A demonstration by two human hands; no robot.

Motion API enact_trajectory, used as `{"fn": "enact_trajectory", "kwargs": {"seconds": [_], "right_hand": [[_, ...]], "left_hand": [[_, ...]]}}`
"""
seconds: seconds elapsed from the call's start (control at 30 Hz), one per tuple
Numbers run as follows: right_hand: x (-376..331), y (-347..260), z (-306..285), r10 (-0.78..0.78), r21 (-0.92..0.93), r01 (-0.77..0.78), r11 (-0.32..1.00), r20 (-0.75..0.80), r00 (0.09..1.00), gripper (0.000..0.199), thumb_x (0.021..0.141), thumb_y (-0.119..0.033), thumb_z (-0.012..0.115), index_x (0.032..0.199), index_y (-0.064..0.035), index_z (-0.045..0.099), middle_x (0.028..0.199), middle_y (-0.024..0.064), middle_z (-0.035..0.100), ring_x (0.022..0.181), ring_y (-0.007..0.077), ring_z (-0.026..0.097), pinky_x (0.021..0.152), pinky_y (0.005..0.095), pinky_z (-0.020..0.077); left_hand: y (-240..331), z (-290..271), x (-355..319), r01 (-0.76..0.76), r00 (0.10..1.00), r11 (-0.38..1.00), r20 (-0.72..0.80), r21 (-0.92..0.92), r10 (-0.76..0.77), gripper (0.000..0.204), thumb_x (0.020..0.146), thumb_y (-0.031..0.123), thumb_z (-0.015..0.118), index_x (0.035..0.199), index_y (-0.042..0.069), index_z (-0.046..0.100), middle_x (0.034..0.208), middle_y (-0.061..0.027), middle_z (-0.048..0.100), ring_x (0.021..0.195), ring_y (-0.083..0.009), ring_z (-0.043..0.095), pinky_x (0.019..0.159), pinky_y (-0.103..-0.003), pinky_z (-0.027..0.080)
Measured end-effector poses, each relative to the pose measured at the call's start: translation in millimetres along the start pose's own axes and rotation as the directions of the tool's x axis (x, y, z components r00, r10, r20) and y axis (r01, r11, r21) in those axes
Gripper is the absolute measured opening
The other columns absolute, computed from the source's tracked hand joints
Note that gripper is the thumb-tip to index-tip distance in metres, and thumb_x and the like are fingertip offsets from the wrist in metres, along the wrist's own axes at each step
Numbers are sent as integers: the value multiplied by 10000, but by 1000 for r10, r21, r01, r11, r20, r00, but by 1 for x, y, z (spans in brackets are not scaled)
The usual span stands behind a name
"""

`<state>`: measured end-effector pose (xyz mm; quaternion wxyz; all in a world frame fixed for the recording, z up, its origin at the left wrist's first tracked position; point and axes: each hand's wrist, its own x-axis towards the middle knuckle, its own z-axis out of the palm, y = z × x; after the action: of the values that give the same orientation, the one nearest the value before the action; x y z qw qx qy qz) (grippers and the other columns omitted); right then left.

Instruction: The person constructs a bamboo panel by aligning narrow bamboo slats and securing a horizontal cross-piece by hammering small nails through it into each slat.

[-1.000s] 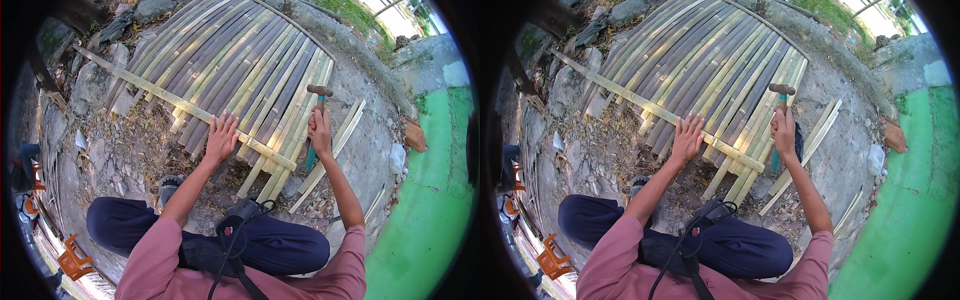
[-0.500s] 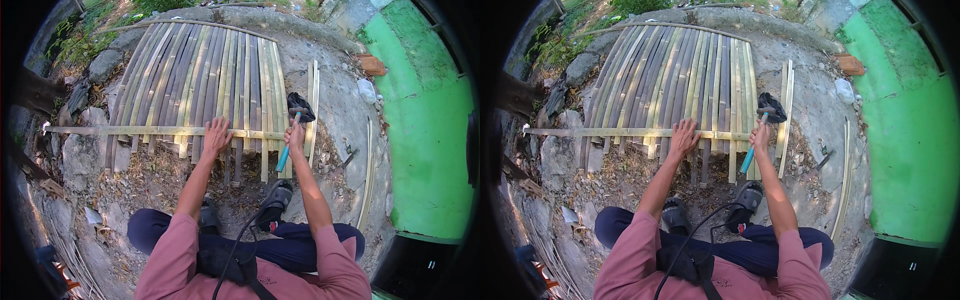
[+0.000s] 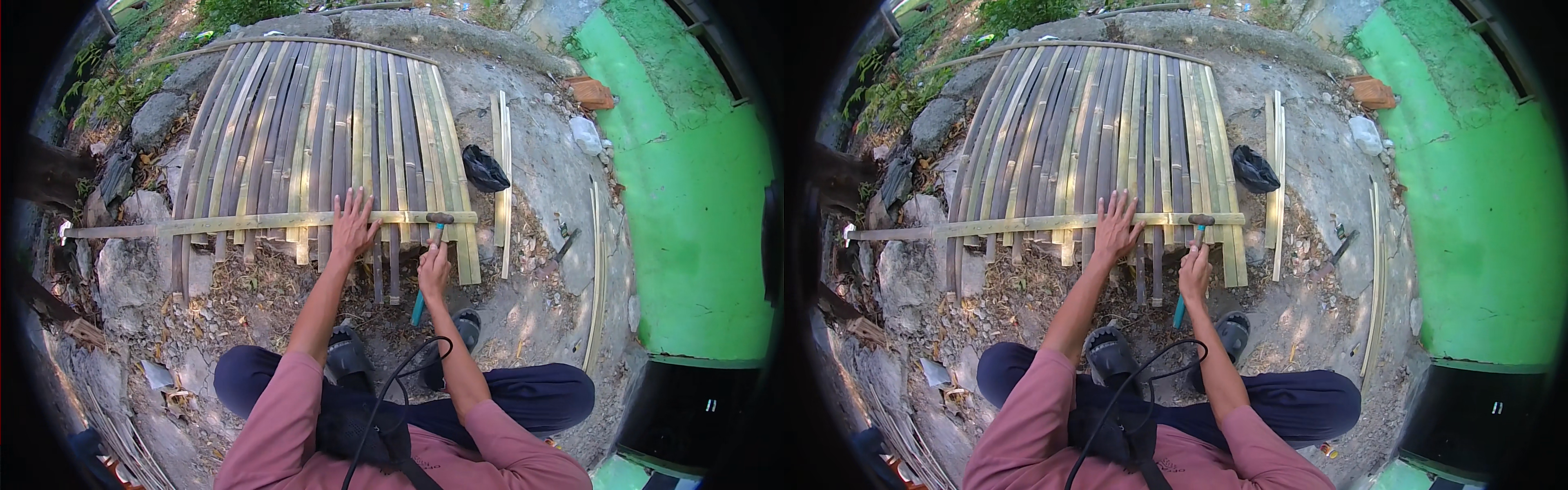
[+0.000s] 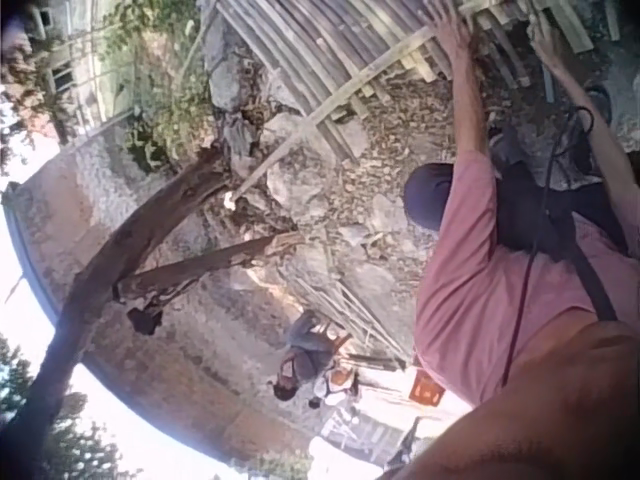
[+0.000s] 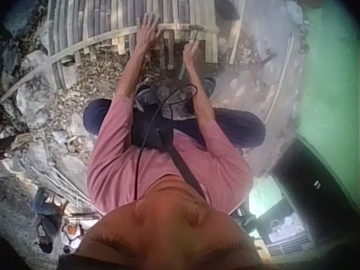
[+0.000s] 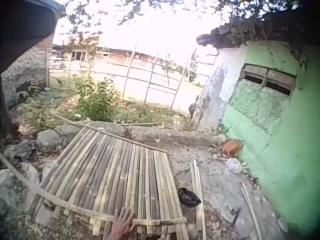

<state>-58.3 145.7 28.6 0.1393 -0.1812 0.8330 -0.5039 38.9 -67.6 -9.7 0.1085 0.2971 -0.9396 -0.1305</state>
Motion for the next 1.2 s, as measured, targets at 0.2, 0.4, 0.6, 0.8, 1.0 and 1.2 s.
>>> {"fn": "enact_trajectory", "kwargs": {"seconds": [0.2,0.4,0.6,0.8,1.0,1.2], "right_hand": [[4,11,17,26,8,-26,1000,-31,999,316,1189,-274,421,1290,-28,593,705,35,574,555,134,565,494,350,440],[3,3,19,-62,-121,54,991,-69,996,314,1175,-244,434,1292,8,581,739,164,651,655,379,672,596,530,483],[0,-22,15,-91,-28,88,996,-133,987,294,1174,-224,435,1322,0,553,787,182,664,686,381,678,635,537,494],[28,9,4,-137,-358,164,919,99,986,298,1182,-269,442,1263,1,536,791,258,691,725,450,712,642,558,491],[15,-24,0,-138,-91,120,989,-232,963,265,1181,-242,434,1261,-11,538,771,239,658,730,425,717,623,541,489],[40,7,-6,-169,-331,174,928,46,985,286,1181,-266,435,1278,-7,506,855,281,700,763,462,728,643,573,500]], "left_hand": [[-5,1,-5,-19,999,1000,-28,2,19,716,1106,555,475,1694,152,417,1793,-136,311,1673,-364,233,1359,-604,95],[-1,2,-5,-22,998,1000,-57,20,23,710,1101,562,466,1683,156,438,1791,-130,318,1670,-356,242,1359,-609,101],[-10,0,-12,-3,999,999,-40,40,4,696,1108,540,467,1689,158,425,1794,-126,314,1677,-354,224,1360,-602,91],[8,2,-2,-23,998,1000,-52,7,24,692,1110,537,459,1685,153,433,1793,-125,316,1680,-357,215,1362,-601,86],[-10,1,-9,-1,999,999,-52,38,3,693,1110,535,459,1684,147,433,1793,-127,315,1679,-358,219,1361,-603,87],[5,3,-1,-18,999,1000,-34,16,18,715,1102,545,444,1696,146,410,1791,-130,319,1677,-360,220,1360,-614,95]]}}
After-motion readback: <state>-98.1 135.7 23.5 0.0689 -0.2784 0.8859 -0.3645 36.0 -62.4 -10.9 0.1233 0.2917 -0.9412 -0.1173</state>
